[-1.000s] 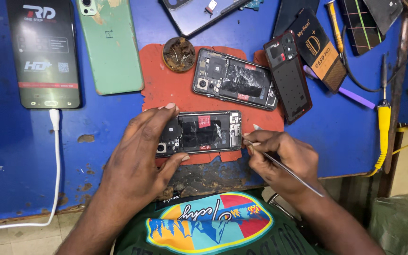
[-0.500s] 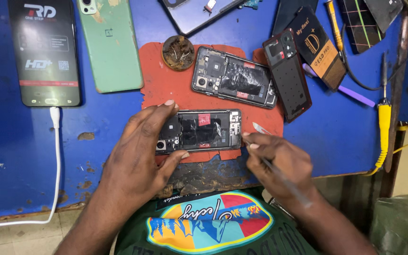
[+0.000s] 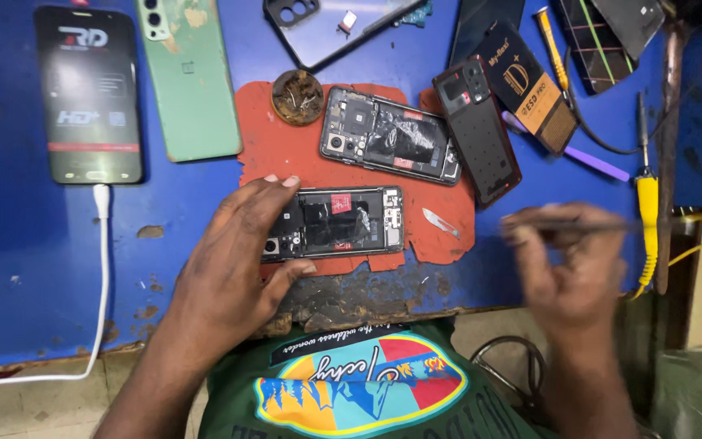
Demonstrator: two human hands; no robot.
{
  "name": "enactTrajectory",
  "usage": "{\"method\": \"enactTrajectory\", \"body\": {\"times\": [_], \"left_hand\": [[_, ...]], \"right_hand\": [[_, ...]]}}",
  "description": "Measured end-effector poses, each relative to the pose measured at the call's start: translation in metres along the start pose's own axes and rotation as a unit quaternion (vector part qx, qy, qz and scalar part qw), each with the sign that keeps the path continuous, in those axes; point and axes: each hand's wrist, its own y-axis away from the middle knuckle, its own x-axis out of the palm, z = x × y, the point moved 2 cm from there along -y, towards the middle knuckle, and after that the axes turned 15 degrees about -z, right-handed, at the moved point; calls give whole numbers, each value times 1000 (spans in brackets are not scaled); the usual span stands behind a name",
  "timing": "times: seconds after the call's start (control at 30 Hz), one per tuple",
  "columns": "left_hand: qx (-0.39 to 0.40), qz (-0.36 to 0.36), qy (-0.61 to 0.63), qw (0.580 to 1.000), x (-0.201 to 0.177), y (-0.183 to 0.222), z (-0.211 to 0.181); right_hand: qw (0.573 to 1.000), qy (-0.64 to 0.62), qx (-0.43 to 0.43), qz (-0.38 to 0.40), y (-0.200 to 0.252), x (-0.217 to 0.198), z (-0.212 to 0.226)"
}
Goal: The person uses a metal pick and a screwdriver to pry and unscrew components inside a disassembled smartphone. They then use a plastic spudger to separate internal parts and a toothbrush to clean the interior. The phone remains open on the workbench throughout the clip.
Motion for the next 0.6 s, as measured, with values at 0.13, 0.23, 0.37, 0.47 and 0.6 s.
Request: {"method": "enactTrajectory", "body": {"times": [0.13, 0.23, 0.37, 0.47, 0.6], "left_hand": [[39, -64, 2, 997, -8, 8, -3], [21, -157, -30, 987, -22, 28, -2], [-19, -273, -37, 961, -57, 75, 10], [-110, -401, 53, 908, -86, 112, 29], [-128, -474, 272, 828, -134, 155, 50]], "right_hand": [[909, 386, -154, 20, -25, -30, 4], [874, 444, -195, 38, -26, -42, 1], [851, 479, -207, 57, -22, -54, -24], [869, 438, -224, 54, -20, -63, -43], [900, 395, -184, 25, -26, -62, -60]]}}
